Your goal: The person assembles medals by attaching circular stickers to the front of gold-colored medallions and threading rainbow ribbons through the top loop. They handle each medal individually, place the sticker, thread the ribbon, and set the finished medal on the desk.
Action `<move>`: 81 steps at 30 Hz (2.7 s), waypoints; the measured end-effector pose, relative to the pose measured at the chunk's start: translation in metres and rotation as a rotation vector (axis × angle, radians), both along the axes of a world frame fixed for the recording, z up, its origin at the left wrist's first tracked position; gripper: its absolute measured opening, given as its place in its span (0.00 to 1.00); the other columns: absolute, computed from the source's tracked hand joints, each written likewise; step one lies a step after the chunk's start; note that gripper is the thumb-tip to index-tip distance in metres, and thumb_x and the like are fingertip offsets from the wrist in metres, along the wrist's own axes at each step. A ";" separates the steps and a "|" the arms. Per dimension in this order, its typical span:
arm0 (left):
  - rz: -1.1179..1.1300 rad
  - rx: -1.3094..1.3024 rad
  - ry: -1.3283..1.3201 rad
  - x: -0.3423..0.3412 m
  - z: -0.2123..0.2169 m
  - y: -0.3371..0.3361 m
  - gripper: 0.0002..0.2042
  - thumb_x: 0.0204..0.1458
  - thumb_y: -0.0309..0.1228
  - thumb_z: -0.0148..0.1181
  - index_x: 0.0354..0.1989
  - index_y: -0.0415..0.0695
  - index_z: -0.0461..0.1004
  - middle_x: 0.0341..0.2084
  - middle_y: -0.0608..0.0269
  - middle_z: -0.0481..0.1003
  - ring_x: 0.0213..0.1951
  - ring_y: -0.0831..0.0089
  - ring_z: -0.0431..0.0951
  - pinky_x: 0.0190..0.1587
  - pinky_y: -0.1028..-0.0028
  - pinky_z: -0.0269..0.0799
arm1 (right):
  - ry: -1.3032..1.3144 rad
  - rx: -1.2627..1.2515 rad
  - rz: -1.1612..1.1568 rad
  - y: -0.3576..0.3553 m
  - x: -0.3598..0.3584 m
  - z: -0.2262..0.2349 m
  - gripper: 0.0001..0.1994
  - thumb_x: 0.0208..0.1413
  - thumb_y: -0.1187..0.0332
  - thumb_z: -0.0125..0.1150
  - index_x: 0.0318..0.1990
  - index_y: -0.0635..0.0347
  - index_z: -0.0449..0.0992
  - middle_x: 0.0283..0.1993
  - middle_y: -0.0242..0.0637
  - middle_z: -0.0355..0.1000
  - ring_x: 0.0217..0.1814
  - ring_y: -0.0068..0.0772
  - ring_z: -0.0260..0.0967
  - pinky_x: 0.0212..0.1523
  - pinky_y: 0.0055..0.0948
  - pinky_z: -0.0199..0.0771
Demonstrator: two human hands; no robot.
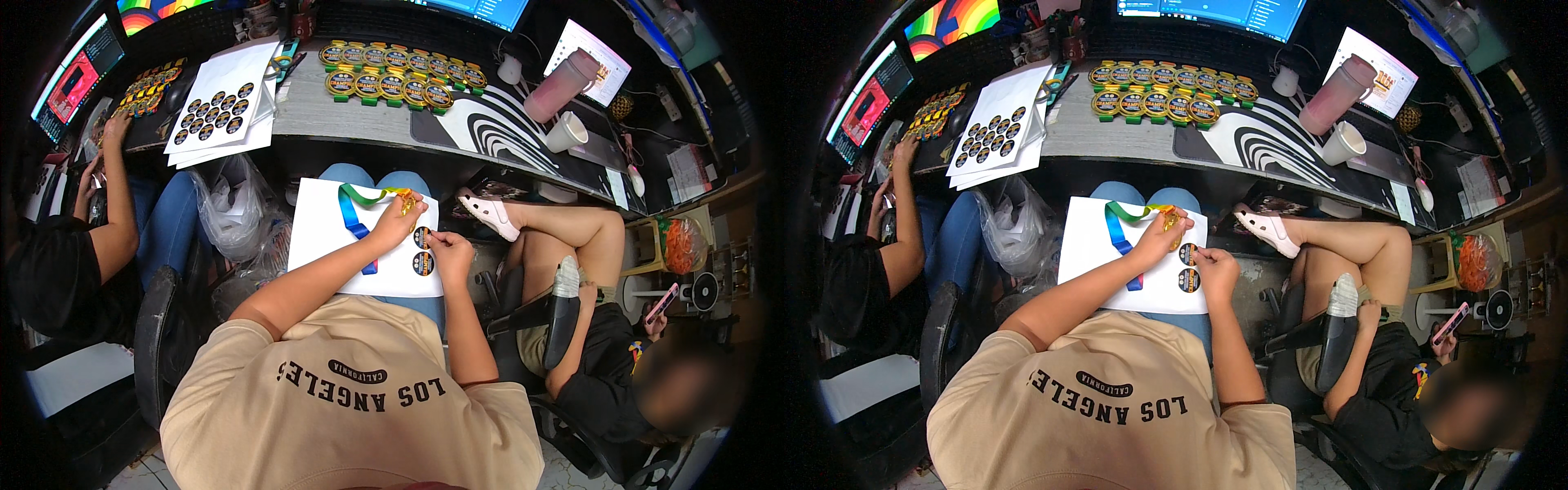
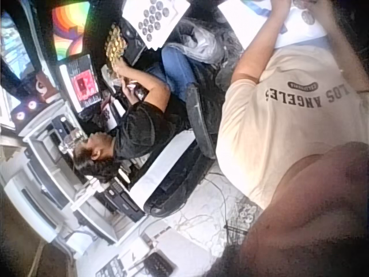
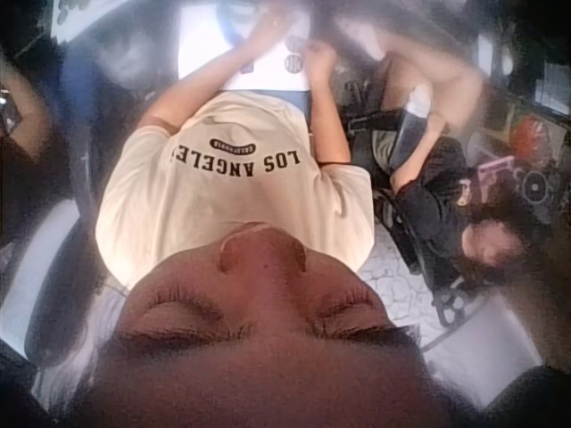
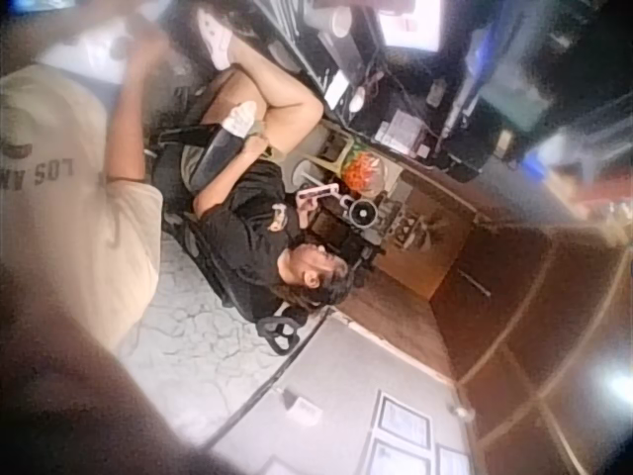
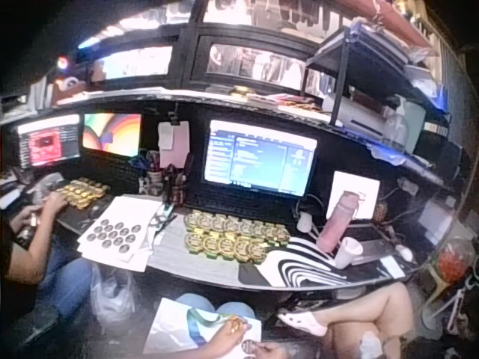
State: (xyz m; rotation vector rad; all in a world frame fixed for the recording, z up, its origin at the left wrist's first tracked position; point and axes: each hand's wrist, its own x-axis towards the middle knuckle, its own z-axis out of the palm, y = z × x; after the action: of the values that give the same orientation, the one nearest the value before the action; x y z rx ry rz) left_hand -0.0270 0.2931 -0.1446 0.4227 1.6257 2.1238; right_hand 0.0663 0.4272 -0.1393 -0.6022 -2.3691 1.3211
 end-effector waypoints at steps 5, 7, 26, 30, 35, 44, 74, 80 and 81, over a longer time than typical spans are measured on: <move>0.008 -0.004 -0.018 0.001 0.001 0.001 0.12 0.64 0.34 0.48 0.51 0.42 0.61 0.47 0.56 0.72 0.52 0.70 0.72 0.55 0.71 0.66 | -0.044 -0.042 -0.005 0.000 -0.001 0.001 0.09 0.39 0.73 0.72 0.31 0.63 0.83 0.26 0.40 0.75 0.24 0.27 0.70 0.28 0.25 0.70; 0.000 -0.019 -0.010 -0.001 0.003 0.000 0.12 0.64 0.34 0.47 0.51 0.41 0.61 0.46 0.55 0.73 0.52 0.70 0.72 0.55 0.71 0.67 | -0.001 0.040 0.083 0.006 -0.004 0.001 0.10 0.41 0.75 0.71 0.35 0.64 0.82 0.30 0.36 0.77 0.25 0.21 0.68 0.29 0.22 0.69; -0.102 0.005 -0.168 -0.020 0.005 0.001 0.17 0.64 0.41 0.47 0.50 0.40 0.62 0.43 0.55 0.75 0.47 0.70 0.76 0.51 0.72 0.70 | 0.231 0.126 0.270 0.029 -0.030 -0.009 0.13 0.44 0.80 0.64 0.40 0.59 0.76 0.43 0.36 0.74 0.40 0.32 0.71 0.41 0.29 0.71; -0.216 0.109 -0.417 -0.035 0.013 -0.003 0.16 0.64 0.41 0.47 0.51 0.41 0.62 0.44 0.53 0.74 0.46 0.66 0.78 0.49 0.68 0.75 | 0.252 0.333 0.656 0.029 -0.030 0.016 0.12 0.39 0.72 0.69 0.36 0.57 0.82 0.46 0.36 0.74 0.47 0.41 0.70 0.50 0.36 0.69; -0.223 0.130 -0.486 -0.046 0.029 -0.001 0.15 0.63 0.39 0.48 0.51 0.43 0.63 0.46 0.52 0.74 0.48 0.63 0.77 0.51 0.66 0.74 | 0.198 0.282 0.689 0.037 -0.039 0.012 0.14 0.39 0.70 0.69 0.38 0.56 0.82 0.46 0.36 0.74 0.47 0.40 0.71 0.49 0.35 0.69; -0.119 0.193 -0.181 -0.033 0.016 -0.002 0.13 0.62 0.34 0.51 0.51 0.41 0.63 0.42 0.55 0.75 0.47 0.70 0.75 0.50 0.72 0.70 | 0.180 0.200 0.355 0.023 -0.031 -0.009 0.12 0.40 0.75 0.69 0.37 0.60 0.83 0.42 0.40 0.76 0.43 0.37 0.73 0.44 0.31 0.72; -0.169 0.154 -0.441 -0.056 0.011 0.000 0.15 0.62 0.35 0.52 0.52 0.40 0.64 0.44 0.50 0.74 0.50 0.66 0.75 0.52 0.72 0.71 | 0.285 0.104 0.457 0.042 -0.054 -0.020 0.09 0.35 0.78 0.70 0.29 0.62 0.82 0.32 0.37 0.78 0.36 0.35 0.76 0.41 0.32 0.75; -0.172 0.149 -0.462 -0.056 0.010 -0.001 0.16 0.61 0.34 0.52 0.53 0.39 0.64 0.44 0.50 0.74 0.51 0.64 0.75 0.53 0.70 0.71 | 0.303 0.119 0.453 0.040 -0.049 -0.019 0.07 0.37 0.78 0.69 0.28 0.62 0.82 0.33 0.38 0.79 0.37 0.35 0.77 0.41 0.32 0.75; -0.174 0.149 -0.461 -0.057 0.010 -0.001 0.16 0.61 0.34 0.52 0.53 0.39 0.64 0.44 0.50 0.74 0.51 0.63 0.75 0.53 0.70 0.71 | 0.292 0.112 0.460 0.040 -0.048 -0.018 0.07 0.38 0.78 0.69 0.28 0.62 0.82 0.34 0.38 0.79 0.38 0.35 0.77 0.41 0.32 0.75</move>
State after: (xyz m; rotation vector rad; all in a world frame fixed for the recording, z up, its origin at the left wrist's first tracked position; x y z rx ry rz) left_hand -0.0836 0.2917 -0.1347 0.0991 1.1359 2.0282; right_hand 0.0178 0.4676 -0.1572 0.1761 -2.3892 1.3275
